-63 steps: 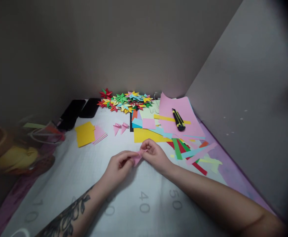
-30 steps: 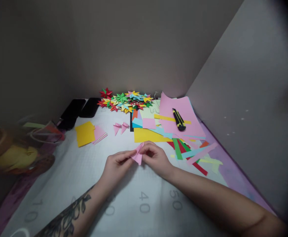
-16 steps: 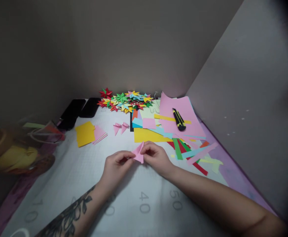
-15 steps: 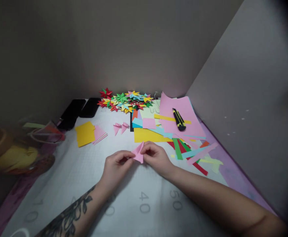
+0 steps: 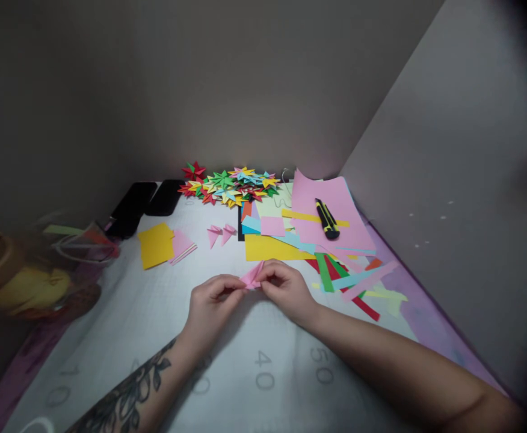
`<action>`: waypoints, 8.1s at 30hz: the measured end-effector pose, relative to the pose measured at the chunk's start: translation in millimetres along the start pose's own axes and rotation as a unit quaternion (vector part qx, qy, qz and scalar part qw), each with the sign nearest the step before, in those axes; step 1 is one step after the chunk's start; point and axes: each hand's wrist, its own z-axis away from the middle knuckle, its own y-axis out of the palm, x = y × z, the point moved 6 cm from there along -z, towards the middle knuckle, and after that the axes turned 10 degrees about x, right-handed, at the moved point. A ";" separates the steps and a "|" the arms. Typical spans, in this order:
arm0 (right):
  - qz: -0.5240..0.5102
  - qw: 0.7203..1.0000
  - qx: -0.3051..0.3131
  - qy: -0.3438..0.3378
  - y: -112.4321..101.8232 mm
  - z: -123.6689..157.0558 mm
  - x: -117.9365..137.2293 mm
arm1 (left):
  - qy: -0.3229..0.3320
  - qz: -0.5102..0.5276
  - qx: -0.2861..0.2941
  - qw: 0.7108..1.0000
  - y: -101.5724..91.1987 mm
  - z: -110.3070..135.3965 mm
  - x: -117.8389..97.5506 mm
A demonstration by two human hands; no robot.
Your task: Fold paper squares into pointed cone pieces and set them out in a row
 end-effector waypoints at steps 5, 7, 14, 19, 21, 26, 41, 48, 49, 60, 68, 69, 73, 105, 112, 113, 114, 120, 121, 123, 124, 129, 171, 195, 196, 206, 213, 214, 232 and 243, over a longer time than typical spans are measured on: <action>0.003 1.000 -0.014 -0.011 -2.2 0.3 4.4 | 0.025 -0.002 -0.010 1.000 -1.8 1.1 -1.9; 0.002 1.000 -0.014 -0.010 -2.0 0.7 4.5 | 0.030 0.002 -0.014 0.999 -2.2 0.8 -2.1; -0.072 0.997 -0.007 -0.003 2.5 1.1 3.0 | -0.041 0.049 -0.010 0.998 2.5 0.0 7.5; -0.132 0.989 -0.034 0.061 3.2 0.3 -6.5 | -0.072 0.080 0.008 0.994 9.8 -0.8 10.3; -0.141 0.986 -0.043 0.081 2.7 0.1 -8.7 | -0.084 0.101 0.019 0.991 13.5 -0.9 12.4; -0.148 0.982 -0.057 0.106 2.0 -0.3 -11.7 | -0.101 0.168 0.103 0.975 28.1 0.4 20.0; -0.087 0.990 0.013 0.112 14.1 7.0 -12.8 | -0.092 0.135 0.077 0.983 20.9 -1.1 22.0; -0.127 0.987 0.022 0.101 13.5 4.3 -12.7 | -0.089 0.122 0.106 0.983 26.5 -0.1 24.4; -0.130 0.986 0.022 0.101 13.8 4.5 -13.2 | -0.089 0.121 0.110 0.983 27.0 0.1 24.7; -0.123 0.986 0.004 0.110 12.5 4.1 -13.2 | -0.102 0.124 0.094 0.982 24.5 -0.5 21.8; -0.110 0.987 -0.003 0.117 10.2 2.2 -14.8 | -0.127 0.156 0.036 0.979 13.3 -4.1 20.0; -0.110 0.987 -0.006 0.118 9.6 2.1 -15.5 | -0.126 0.156 0.030 0.979 11.7 -4.4 20.3; -0.111 0.986 -0.015 0.121 7.4 2.1 -18.7 | -0.126 0.168 0.005 0.978 6.1 -5.9 22.8; 0.156 0.987 0.019 -0.031 8.1 5.6 7.2 | -0.124 0.130 0.074 0.981 10.4 -3.5 25.8; 0.079 0.997 -0.015 0.023 3.0 8.4 -3.4 | -0.102 0.054 0.098 0.988 10.3 -3.2 21.9; 0.080 0.997 -0.013 0.019 2.8 8.0 -3.3 | -0.097 0.042 0.099 0.989 9.6 -3.7 20.9; 0.087 0.996 -0.008 0.013 3.1 7.4 -2.5 | -0.091 0.032 0.101 0.990 9.2 -4.1 19.8; 0.112 0.994 0.018 0.007 5.2 4.0 2.5 | -0.048 0.010 0.100 0.994 10.9 -3.3 16.0; 0.110 0.994 0.014 0.016 4.7 4.1 1.9 | -0.047 0.009 0.099 0.994 11.7 -2.8 16.3; 0.106 0.994 0.007 0.036 3.6 4.8 0.1 | -0.051 0.003 0.100 0.994 13.4 -1.6 17.1; 0.102 0.994 0.005 0.044 3.0 5.3 -0.9 | -0.054 -0.002 0.100 0.993 13.9 -1.1 17.3; 0.048 0.997 0.015 0.066 1.1 5.5 -5.7 | -0.087 -0.013 0.092 0.992 11.1 -1.3 17.9; 0.016 0.995 0.068 0.077 7.2 0.5 -5.6 | -0.118 0.044 0.098 0.987 9.9 -3.3 14.6; 0.088 0.992 0.087 0.027 8.9 2.7 5.8 | -0.129 0.083 0.132 0.979 12.9 -2.6 15.4; 0.091 0.992 0.088 0.023 9.2 3.1 6.5 | -0.127 0.083 0.133 0.979 13.2 -2.5 15.8; 0.098 0.992 0.079 0.013 9.8 4.2 8.3 | -0.116 0.072 0.138 0.981 14.3 -2.4 11.8; 0.088 0.992 0.087 0.029 10.5 3.9 7.0 | -0.109 0.054 0.140 0.983 14.8 -2.3 8.9; 0.080 0.992 0.087 0.039 10.5 3.8 5.4 | -0.108 0.051 0.141 0.983 15.0 -2.3 8.9; 0.025 0.994 0.048 0.096 9.4 6.9 -7.4 | -0.128 0.058 0.113 0.984 12.6 -3.4 9.1; 0.058 0.997 0.040 0.020 9.7 8.4 5.1 | -0.147 0.090 0.084 0.981 10.9 -3.9 16.0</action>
